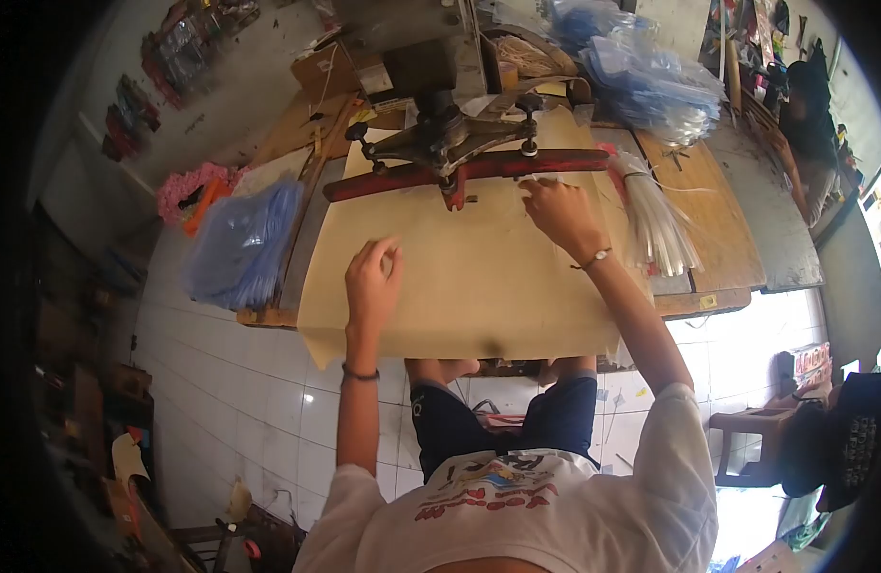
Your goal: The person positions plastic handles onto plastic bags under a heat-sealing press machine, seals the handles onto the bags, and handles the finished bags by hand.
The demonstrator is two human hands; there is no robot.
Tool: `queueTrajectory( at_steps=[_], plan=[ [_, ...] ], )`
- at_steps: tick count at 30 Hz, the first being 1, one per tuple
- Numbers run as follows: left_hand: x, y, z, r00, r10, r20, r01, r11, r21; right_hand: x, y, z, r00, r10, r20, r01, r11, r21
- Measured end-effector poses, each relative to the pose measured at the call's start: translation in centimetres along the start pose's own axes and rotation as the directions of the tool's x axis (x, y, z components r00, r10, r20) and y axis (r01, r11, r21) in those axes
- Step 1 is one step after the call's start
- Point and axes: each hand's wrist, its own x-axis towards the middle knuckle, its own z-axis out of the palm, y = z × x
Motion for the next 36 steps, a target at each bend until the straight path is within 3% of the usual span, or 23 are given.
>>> queueTrajectory(
  at_steps=[5,8,11,19,24,27,31,36],
  plan=[
    [6.5,-3.3,5.4,0.943,0.318,0.099,-0.332,0.926,0.178,0.6,2.4,3.9,0.987,-0.109,-0.121,0.112,0.993,0.021],
    [7.7,-6.2,8.2,0.873,0.407,0.268,-0.477,0.828,0.295,0.6,2.9,3.5,0.984,-0.120,-0.128,0.116,0.992,-0.039],
    [8.2,-6.8,9.7,0.847,0.473,0.244,-0.532,0.770,0.352,0.6,2.0,3.2,0.990,-0.079,-0.116,0.073,0.996,-0.053],
    [9.1,-6.8,10.7,0.849,0.495,0.182,-0.526,0.769,0.362,0.9,2.0,4.7,0.981,-0.098,-0.167,0.081,0.991,-0.108],
    [9.1,-7.1,11.2,0.832,0.517,0.201,-0.553,0.748,0.367,1.2,1.3,4.1,0.998,-0.059,0.030,0.063,0.983,-0.173],
    [9.3,-7.1,11.4,0.823,0.494,0.281,-0.568,0.690,0.448,1.1,1.3,4.2,0.997,-0.072,0.042,0.079,0.977,-0.197],
    [9.2,-6.5,11.0,0.845,0.413,0.338,-0.530,0.728,0.435,0.8,1.2,4.3,0.996,-0.091,-0.002,0.089,0.978,-0.191],
    [7.9,-7.1,11.0,0.890,0.396,0.226,-0.456,0.791,0.409,0.3,1.2,4.1,0.984,-0.151,-0.093,0.138,0.981,-0.139]
  ],
)
